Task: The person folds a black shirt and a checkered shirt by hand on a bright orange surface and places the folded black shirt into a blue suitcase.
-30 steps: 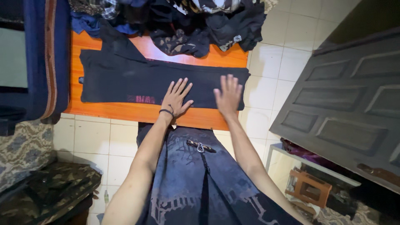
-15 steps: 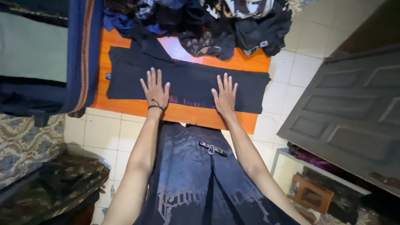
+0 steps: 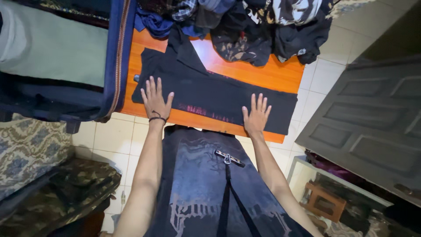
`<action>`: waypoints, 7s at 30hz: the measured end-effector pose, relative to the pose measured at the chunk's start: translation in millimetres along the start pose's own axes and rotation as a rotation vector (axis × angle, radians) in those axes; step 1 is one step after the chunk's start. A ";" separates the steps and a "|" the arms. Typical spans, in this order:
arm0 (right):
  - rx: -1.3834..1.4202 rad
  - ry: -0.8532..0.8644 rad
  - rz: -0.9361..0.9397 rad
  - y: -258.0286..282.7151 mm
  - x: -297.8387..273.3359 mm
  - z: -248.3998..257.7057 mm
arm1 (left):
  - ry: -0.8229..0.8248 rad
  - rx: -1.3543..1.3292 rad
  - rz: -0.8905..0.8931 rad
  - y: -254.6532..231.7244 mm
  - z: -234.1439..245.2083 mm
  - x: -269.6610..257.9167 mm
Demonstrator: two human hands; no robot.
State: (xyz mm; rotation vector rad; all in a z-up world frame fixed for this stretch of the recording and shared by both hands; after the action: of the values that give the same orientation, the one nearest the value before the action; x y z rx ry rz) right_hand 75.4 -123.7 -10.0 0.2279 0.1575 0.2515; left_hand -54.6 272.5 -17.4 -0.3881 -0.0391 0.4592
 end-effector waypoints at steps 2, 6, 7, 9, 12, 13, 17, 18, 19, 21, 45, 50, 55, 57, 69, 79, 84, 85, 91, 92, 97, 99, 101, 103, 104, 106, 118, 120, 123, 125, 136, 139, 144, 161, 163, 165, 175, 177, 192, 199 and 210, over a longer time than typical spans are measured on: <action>-0.010 -0.013 -0.026 -12.8 -3.9 -4.6 | -0.008 -0.009 -0.009 1.0 0.4 -0.9; -0.013 -0.080 -0.135 -54.6 -5.6 -8.9 | -0.046 -0.071 0.019 11.2 4.8 0.7; -0.009 -0.107 -0.176 -67.7 -5.1 -6.9 | -0.057 -0.066 0.010 12.6 7.0 1.4; -0.012 -0.103 -0.291 -94.8 -3.3 -0.2 | -0.068 -0.026 0.032 20.1 15.1 0.1; -0.012 -0.132 -0.451 -110.2 2.3 19.3 | -0.037 0.017 0.129 18.7 21.9 11.0; -0.010 -0.154 -0.463 -99.1 6.6 23.3 | 0.002 0.000 0.174 16.9 20.1 14.9; 0.141 -0.182 -0.138 27.4 31.1 15.6 | -0.113 0.050 -0.092 -5.3 14.7 42.2; 0.196 -0.128 -0.011 69.6 35.5 6.8 | -0.078 0.006 -0.171 -8.4 6.9 48.4; 0.255 -0.060 0.108 109.3 34.9 -2.7 | -0.043 -0.039 -0.250 -11.6 -0.4 53.4; 0.279 0.043 0.265 168.8 30.4 -19.2 | -0.010 -0.084 -0.321 -4.0 -4.8 58.6; 0.222 -0.091 0.302 300.9 107.4 -11.9 | -0.156 -0.327 -0.419 -42.2 45.0 173.7; 0.280 -0.108 0.163 284.0 136.8 -38.2 | -0.129 0.006 -0.710 -61.5 29.1 198.6; 0.656 -0.113 -0.082 241.8 146.2 -47.0 | -0.062 0.161 -0.764 -63.7 10.7 220.5; 0.731 -0.186 -0.063 231.5 145.9 -36.4 | -0.087 0.127 -0.761 -66.8 21.5 218.3; 0.799 -0.284 0.038 212.9 111.2 28.7 | -0.042 -0.498 -0.686 -70.1 130.3 155.4; 0.422 0.020 0.397 215.2 27.9 7.9 | 0.109 -0.327 -0.666 -13.8 80.2 43.0; 0.323 0.017 0.471 222.0 13.1 8.1 | 0.127 -0.267 -0.589 4.2 61.2 30.7; 0.317 0.013 0.462 224.3 12.5 10.0 | 0.124 -0.240 -0.578 4.0 62.9 31.1; 0.257 -0.008 0.389 240.9 19.1 -2.4 | 0.060 -0.162 -0.429 -15.6 50.5 41.2; 0.250 -0.026 0.414 250.8 21.9 -10.0 | 0.012 -0.165 -0.417 -21.9 42.3 45.2; 0.132 -0.015 0.338 278.6 46.8 -56.8 | 0.021 -0.047 -0.342 -28.7 -10.7 66.3; 0.108 0.011 0.275 267.7 49.1 -64.5 | 0.056 -0.019 -0.294 -20.9 -19.2 66.6; 0.092 0.010 0.222 257.3 48.0 -65.6 | 0.062 -0.014 -0.293 -15.7 -18.3 64.3; 0.086 -0.025 0.181 250.3 48.0 -61.3 | 0.044 -0.032 -0.270 -15.2 -14.6 67.0; 0.095 -0.018 0.182 249.9 47.5 -61.4 | 0.038 -0.042 -0.260 -15.2 -13.4 65.9; 0.112 -0.004 0.183 248.4 46.7 -61.2 | 0.038 -0.045 -0.259 -14.8 -11.7 64.8; 0.250 0.074 0.308 246.5 48.0 -60.3 | 0.026 -0.019 -0.184 -3.8 1.8 54.2; 0.145 0.058 0.291 223.0 39.7 -54.5 | 0.023 -0.005 -0.193 -1.1 3.8 53.4; 0.004 0.071 0.233 170.5 29.7 -45.0 | 0.031 0.004 -0.198 1.6 5.2 53.8; -0.040 0.072 0.166 124.3 25.5 -36.6 | 0.036 0.010 -0.195 0.4 3.7 53.1; 0.039 -0.143 -0.364 -143.1 4.1 16.6 | -0.036 0.183 -0.230 -5.4 0.1 50.1; 0.399 -0.326 -0.547 -183.2 2.8 23.8 | -0.092 0.157 -0.269 -49.7 10.0 43.4; 1.057 -0.054 -0.721 -231.0 10.4 -12.6 | 0.033 -0.144 -0.536 -193.1 -7.9 25.8; 1.042 -0.102 -0.740 -260.1 21.2 14.3 | 0.503 -0.332 -0.576 -395.6 -159.8 -34.8; 0.869 -0.129 -0.729 -256.9 22.4 20.3 | 0.526 -0.351 -0.510 -396.0 -178.3 -30.3; 0.698 -0.236 -0.602 -243.2 27.4 40.8 | 0.553 -0.393 -0.440 -398.8 -202.7 -24.0; 0.429 0.141 -0.178 -69.9 10.9 111.3 | 0.991 -1.413 0.484 -368.1 -270.0 -26.8; 0.594 0.165 -0.102 -63.3 5.7 100.5 | 0.961 -1.404 0.454 -353.2 -262.1 -27.4; 0.596 -0.144 -0.129 -85.9 -1.8 66.6 | 0.528 -1.377 0.184 -320.9 -203.5 -9.7; 0.278 -0.031 0.015 -63.1 2.9 30.9 | 0.256 -1.085 -0.003 -308.2 -187.7 5.1; 0.135 -0.028 0.052 -56.9 -5.4 20.1 | 0.284 -0.583 0.166 -291.3 -163.8 1.0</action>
State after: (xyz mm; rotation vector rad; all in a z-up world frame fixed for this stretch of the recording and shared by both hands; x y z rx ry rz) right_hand 86.9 -182.9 -3.8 0.3700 0.1415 0.2898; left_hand 90.2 -25.6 -60.2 -1.0319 0.1391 0.5499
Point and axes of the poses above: each hand's wrist, its own x-axis towards the middle knuckle, its own z-axis out of the back of the hand, y = z × x, the point moved 7 cm from there along x, towards the middle knuckle, and after that the axes turned 4 degrees about -z, right-handed, at the moved point
